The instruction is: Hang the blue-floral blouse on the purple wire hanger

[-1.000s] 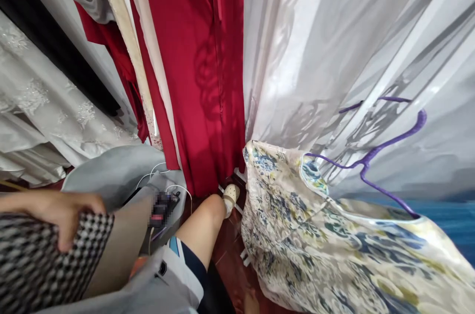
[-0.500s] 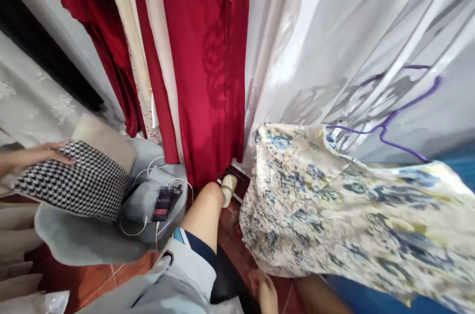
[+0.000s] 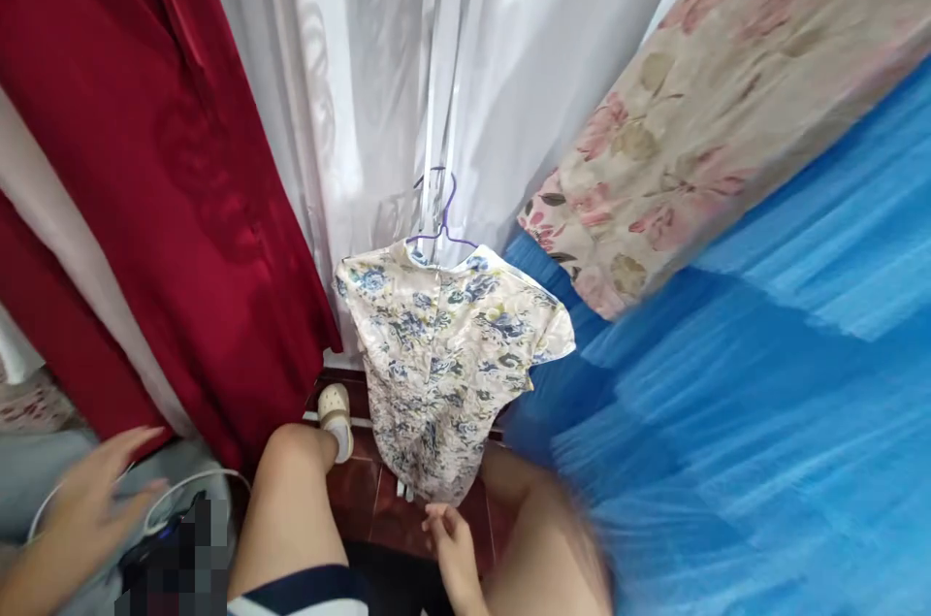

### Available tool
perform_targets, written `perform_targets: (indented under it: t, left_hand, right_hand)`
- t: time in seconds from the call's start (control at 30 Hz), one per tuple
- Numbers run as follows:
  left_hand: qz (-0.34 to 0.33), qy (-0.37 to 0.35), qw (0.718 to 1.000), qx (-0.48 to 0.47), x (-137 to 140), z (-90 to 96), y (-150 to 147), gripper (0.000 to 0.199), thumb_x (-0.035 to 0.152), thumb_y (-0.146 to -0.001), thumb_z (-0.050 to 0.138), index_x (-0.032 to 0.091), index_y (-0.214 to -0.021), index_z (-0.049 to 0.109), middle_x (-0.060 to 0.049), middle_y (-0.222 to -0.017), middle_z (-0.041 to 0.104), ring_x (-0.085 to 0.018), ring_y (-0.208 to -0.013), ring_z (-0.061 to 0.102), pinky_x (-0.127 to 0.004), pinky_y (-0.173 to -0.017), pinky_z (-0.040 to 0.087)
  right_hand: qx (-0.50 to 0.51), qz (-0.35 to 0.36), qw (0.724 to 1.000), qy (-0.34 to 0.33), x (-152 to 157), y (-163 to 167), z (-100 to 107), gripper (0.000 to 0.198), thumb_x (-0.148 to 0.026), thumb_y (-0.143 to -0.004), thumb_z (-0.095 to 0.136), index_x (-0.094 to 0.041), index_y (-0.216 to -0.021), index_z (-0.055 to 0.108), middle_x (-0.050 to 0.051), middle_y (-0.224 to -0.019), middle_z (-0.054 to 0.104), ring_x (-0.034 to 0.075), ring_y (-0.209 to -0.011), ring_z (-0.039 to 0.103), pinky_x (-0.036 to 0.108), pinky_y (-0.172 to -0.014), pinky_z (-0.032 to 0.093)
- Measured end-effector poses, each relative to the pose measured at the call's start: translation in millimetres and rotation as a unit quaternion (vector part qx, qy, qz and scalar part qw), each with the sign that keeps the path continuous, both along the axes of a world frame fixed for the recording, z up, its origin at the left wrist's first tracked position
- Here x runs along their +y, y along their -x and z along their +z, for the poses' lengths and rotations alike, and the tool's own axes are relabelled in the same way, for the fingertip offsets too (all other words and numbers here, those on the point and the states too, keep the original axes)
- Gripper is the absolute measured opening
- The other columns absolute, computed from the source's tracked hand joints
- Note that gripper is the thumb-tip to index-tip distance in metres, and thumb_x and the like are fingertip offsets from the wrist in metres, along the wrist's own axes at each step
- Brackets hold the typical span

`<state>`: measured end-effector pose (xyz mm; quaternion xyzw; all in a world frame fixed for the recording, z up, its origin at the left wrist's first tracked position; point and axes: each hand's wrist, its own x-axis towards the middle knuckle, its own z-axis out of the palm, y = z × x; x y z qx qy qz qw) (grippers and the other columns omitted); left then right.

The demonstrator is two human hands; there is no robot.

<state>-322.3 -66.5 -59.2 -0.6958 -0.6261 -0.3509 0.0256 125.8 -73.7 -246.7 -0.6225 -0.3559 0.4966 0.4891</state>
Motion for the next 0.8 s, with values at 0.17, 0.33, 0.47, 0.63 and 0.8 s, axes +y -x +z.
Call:
perform_targets:
  t: [0.17,0.33,0.47,0.63,0.8]
  left_hand:
    - [-0.225,-0.067,0.971,-0.036,104,37.1,-166,0.041,0.027,-0.095,0.05,0.028,-0.135,0.049,-0.006,-0.146,0.049,-0.026,-0.135,0.045,-0.045,-0.112,0.038]
    - [-0.305,-0.215,0.925,-0.064,167,138.7,-271,0.036,0.02,-0.097,0.049,0.023,-0.133,0.053,-0.007,-0.138,0.057,-0.023,-0.126,0.049,-0.043,-0.109,0.038]
    - [-0.317,-0.214,0.924,-0.024,194,159.4,-289,0.017,0.022,-0.097,0.049,0.018,-0.103,0.064,-0.007,-0.102,0.068,-0.024,-0.101,0.056,-0.04,-0.092,0.045]
    - [-0.341,-0.228,0.912,-0.022,182,164.9,-291,0.016,0.024,-0.098,0.048,0.018,-0.096,0.062,-0.007,-0.095,0.065,-0.022,-0.093,0.055,-0.035,-0.083,0.045]
    - [-0.347,-0.226,0.905,-0.096,161,177.8,-305,0.018,0.026,-0.099,0.048,0.019,-0.087,0.06,-0.004,-0.087,0.065,-0.019,-0.086,0.055,-0.032,-0.079,0.043]
  right_hand:
    - [-0.094,0.057,0.97,-0.218,70,-24,144,0.043,-0.059,-0.087,0.057,-0.018,-0.077,0.063,0.003,-0.068,0.059,0.017,-0.066,0.053,0.029,-0.064,0.044]
    - [-0.139,0.127,0.923,-0.335,138,-23,284,0.039,-0.053,-0.091,0.057,-0.016,-0.101,0.066,0.002,-0.074,0.062,0.014,-0.064,0.054,0.027,-0.063,0.045]
    - [-0.107,0.146,0.921,-0.346,165,-8,325,0.041,-0.056,-0.087,0.06,-0.016,-0.095,0.063,0.002,-0.074,0.065,0.012,-0.057,0.053,0.025,-0.053,0.041]
    - [-0.047,0.122,0.906,-0.403,160,0,338,0.035,-0.051,-0.086,0.062,-0.018,-0.074,0.06,0.0,-0.059,0.06,0.011,-0.049,0.047,0.025,-0.05,0.036]
    - [0.017,0.08,0.904,-0.419,152,1,339,0.024,-0.037,-0.083,0.062,-0.018,-0.068,0.063,-0.001,-0.052,0.057,0.011,-0.045,0.043,0.025,-0.047,0.032]
